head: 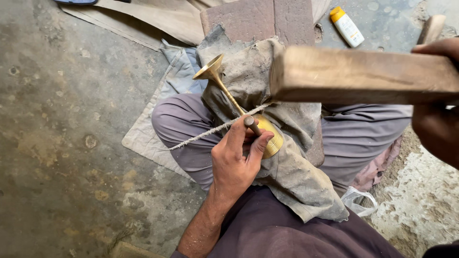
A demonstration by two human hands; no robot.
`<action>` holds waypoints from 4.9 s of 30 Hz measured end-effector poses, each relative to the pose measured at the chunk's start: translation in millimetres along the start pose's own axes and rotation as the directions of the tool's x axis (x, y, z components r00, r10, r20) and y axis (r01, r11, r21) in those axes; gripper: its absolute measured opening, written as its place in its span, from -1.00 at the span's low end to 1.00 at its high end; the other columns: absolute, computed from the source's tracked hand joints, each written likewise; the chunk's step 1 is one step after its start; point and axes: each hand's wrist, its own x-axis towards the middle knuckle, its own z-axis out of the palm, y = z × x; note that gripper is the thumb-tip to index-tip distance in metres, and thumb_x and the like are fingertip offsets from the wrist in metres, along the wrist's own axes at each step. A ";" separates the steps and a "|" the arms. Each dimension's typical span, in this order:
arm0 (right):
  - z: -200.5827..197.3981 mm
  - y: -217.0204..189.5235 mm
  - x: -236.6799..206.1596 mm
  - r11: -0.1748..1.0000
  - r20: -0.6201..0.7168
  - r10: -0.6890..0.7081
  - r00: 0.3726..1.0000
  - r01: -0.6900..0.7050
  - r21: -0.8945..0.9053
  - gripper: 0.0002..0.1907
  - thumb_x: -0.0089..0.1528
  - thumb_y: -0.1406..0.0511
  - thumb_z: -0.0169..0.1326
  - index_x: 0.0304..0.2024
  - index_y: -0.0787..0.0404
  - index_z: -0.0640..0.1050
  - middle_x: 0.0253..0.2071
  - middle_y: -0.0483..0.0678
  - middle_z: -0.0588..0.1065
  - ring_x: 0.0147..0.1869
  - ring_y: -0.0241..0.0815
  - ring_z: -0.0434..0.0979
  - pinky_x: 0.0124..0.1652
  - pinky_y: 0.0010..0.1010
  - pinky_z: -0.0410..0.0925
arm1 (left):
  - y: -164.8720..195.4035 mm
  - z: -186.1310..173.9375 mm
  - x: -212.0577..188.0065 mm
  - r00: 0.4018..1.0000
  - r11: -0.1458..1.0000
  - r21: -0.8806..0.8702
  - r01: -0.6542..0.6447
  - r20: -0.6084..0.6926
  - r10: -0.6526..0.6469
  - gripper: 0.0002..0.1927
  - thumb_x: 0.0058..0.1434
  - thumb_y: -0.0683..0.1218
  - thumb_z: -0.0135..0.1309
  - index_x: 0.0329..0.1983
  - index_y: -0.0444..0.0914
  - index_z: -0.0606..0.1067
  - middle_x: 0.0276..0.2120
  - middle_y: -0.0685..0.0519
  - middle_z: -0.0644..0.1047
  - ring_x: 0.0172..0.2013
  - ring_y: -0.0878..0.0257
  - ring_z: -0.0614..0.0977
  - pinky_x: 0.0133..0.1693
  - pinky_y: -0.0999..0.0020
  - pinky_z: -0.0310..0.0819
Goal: The person sits cross-legged on the floor and repeatedly hammers a brass vessel with a wooden mallet. The vessel is held in place by a cloth and a rope, and the person adjusts its position occasionally while striking it.
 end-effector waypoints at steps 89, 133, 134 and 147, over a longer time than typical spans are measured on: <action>140.2 -22.3 -191.6 0.950 -0.222 0.307 0.925 -0.314 0.007 -0.68 0.16 0.46 0.21 -0.05 0.36 0.47 -0.25 0.13 0.54 -0.17 0.03 0.60 -0.17 -0.24 0.46 | 35.9 -22.4 85.6 0.485 0.856 -0.050 -0.514 0.807 0.338 -0.66 0.36 -0.15 0.08 0.16 -0.01 0.39 -0.44 0.02 0.49 -0.48 0.12 0.63 -0.48 0.22 0.54; -5.9 -16.4 -25.0 0.993 0.248 -0.073 0.966 0.046 0.112 -0.70 0.30 0.49 0.06 0.08 0.43 0.40 -0.19 0.12 0.46 -0.12 -0.11 0.63 -0.14 -0.41 0.55 | -35.8 4.1 -37.4 0.968 0.973 -0.070 -0.220 -0.141 0.209 -0.73 0.37 -0.20 0.20 0.05 -0.31 0.40 -0.14 -0.03 0.59 -0.18 0.14 0.71 -0.15 0.33 0.64; -7.9 -22.2 -20.1 0.990 0.253 -0.096 0.963 0.067 0.120 -0.71 0.30 0.49 0.05 0.08 0.44 0.40 -0.20 0.12 0.46 -0.13 -0.11 0.63 -0.15 -0.40 0.55 | -40.5 8.1 -43.4 0.967 0.975 -0.034 -0.220 -0.143 0.213 -0.75 0.38 -0.19 0.18 0.05 -0.30 0.41 -0.12 -0.03 0.59 -0.15 0.13 0.71 -0.11 0.31 0.63; -15.7 -4.5 -9.1 0.993 0.289 -0.119 0.950 0.114 0.036 -0.68 0.27 0.49 0.00 0.09 0.48 0.43 -0.26 0.15 0.49 -0.17 -0.06 0.63 -0.23 -0.30 0.53 | -37.7 4.7 -21.7 0.946 0.948 -0.082 -0.307 -0.139 0.294 -0.68 0.34 -0.07 0.20 0.06 -0.32 0.44 -0.15 -0.04 0.60 -0.21 0.08 0.72 -0.15 0.21 0.67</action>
